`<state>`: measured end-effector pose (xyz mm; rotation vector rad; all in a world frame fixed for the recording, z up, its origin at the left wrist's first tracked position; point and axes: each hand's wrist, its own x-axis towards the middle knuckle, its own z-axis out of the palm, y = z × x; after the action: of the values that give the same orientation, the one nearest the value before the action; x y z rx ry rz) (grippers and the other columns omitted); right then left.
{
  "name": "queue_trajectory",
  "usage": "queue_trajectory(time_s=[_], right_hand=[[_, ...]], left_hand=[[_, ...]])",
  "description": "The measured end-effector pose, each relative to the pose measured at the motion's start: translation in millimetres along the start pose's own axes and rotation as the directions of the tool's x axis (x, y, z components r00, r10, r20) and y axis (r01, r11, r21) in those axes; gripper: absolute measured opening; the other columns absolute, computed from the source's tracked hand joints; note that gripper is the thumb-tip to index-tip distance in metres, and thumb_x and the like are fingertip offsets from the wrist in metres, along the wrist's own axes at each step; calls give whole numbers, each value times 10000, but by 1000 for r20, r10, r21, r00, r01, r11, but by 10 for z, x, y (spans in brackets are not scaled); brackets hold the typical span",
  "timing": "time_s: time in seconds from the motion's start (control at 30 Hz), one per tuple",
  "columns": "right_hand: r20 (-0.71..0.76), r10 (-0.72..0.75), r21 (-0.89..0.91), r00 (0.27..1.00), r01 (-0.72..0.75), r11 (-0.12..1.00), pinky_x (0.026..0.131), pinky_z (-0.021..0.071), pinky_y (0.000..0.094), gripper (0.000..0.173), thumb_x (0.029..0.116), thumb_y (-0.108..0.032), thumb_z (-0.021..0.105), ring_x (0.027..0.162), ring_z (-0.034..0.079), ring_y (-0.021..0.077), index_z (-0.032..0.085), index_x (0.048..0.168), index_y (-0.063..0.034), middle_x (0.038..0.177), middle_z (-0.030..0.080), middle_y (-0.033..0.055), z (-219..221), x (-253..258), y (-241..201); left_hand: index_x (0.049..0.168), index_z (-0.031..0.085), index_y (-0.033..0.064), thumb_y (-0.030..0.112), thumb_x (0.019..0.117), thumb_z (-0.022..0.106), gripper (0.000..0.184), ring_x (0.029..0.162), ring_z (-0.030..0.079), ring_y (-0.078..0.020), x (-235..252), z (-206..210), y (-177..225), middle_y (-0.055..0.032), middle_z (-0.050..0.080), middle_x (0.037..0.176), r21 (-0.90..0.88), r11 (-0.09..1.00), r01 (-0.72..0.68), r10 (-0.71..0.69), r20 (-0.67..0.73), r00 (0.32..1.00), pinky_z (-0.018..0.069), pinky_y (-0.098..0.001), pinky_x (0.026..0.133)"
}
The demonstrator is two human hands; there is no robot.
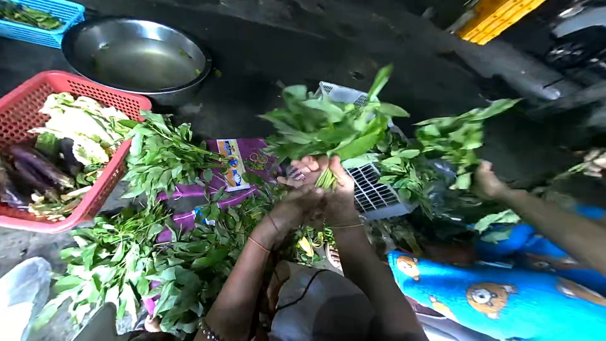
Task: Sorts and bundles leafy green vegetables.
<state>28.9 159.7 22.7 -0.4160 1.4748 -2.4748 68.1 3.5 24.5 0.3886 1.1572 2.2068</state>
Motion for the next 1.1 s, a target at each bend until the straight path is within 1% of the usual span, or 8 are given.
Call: queue_trajectory(time_s=[0.23,0.4,0.47,0.57,0.67,0.8,0.93,1.1], right_hand=[[-512,50,-155,857,-150,976,624,574,213,270,1023,-407,528,677,661,24,642,994,-164,773,692,-54,-75,-403,300],[19,149,204,989,-150,968,993,545,534,318,967,-499,619,1106,673,213,687,1112,-224,1211,681,-2,-269,-266,315],[-12,166,184,986,-161,970,993,554,534,338,901,-514,697,1087,698,223,726,1064,-219,1127,728,12,-265,-304,279],[-260,204,74,944,-191,979,788,630,385,336,807,-530,784,847,739,138,744,949,-228,911,760,-13,-313,-385,243],[-327,335,-126,884,-391,912,775,593,324,437,1002,-469,527,958,693,154,604,1286,-145,1120,710,46,-512,-422,368],[-571,537,-449,621,-784,430,790,583,425,601,1106,-504,304,960,692,249,545,1404,-41,1182,683,159,-362,-494,548],[-269,107,-931,957,-287,227,761,598,451,245,974,-178,680,761,713,255,713,991,64,859,723,180,-188,-690,629],[108,-236,-990,966,82,-118,1018,472,548,313,1035,-272,562,1249,563,391,728,1269,-146,1351,624,174,-229,-325,595]], left_hand=[[1201,608,22,106,1091,432,224,736,655,-118,0,-59,-103,-34,653,899,-177,975,134,-144,-46,989,598,-299,645],[1325,537,10,235,1134,335,358,939,733,-263,51,14,-230,-149,718,1071,-374,907,196,-219,-22,975,635,-427,793],[1167,577,60,225,1123,376,264,697,672,-150,71,58,-250,-54,664,830,-408,885,225,-248,-4,969,605,-310,621],[911,516,110,247,1121,389,281,433,348,-12,127,160,-221,63,413,595,-189,945,266,-291,-117,950,299,-152,391],[1189,648,-15,186,1069,543,257,814,644,-234,220,72,-288,-161,667,935,478,809,343,-158,-386,909,545,-394,766],[1390,531,-9,270,1088,506,412,1119,650,-418,225,-281,-576,-276,660,1198,569,639,517,-261,-471,842,501,-593,981],[1348,560,-22,328,1124,392,448,1079,643,-436,168,-514,-705,-298,645,1178,506,637,582,-294,-538,790,495,-611,937],[1214,605,57,297,1115,434,311,528,442,-131,163,-540,-728,-62,524,741,426,771,473,-298,-416,859,396,-287,485]])
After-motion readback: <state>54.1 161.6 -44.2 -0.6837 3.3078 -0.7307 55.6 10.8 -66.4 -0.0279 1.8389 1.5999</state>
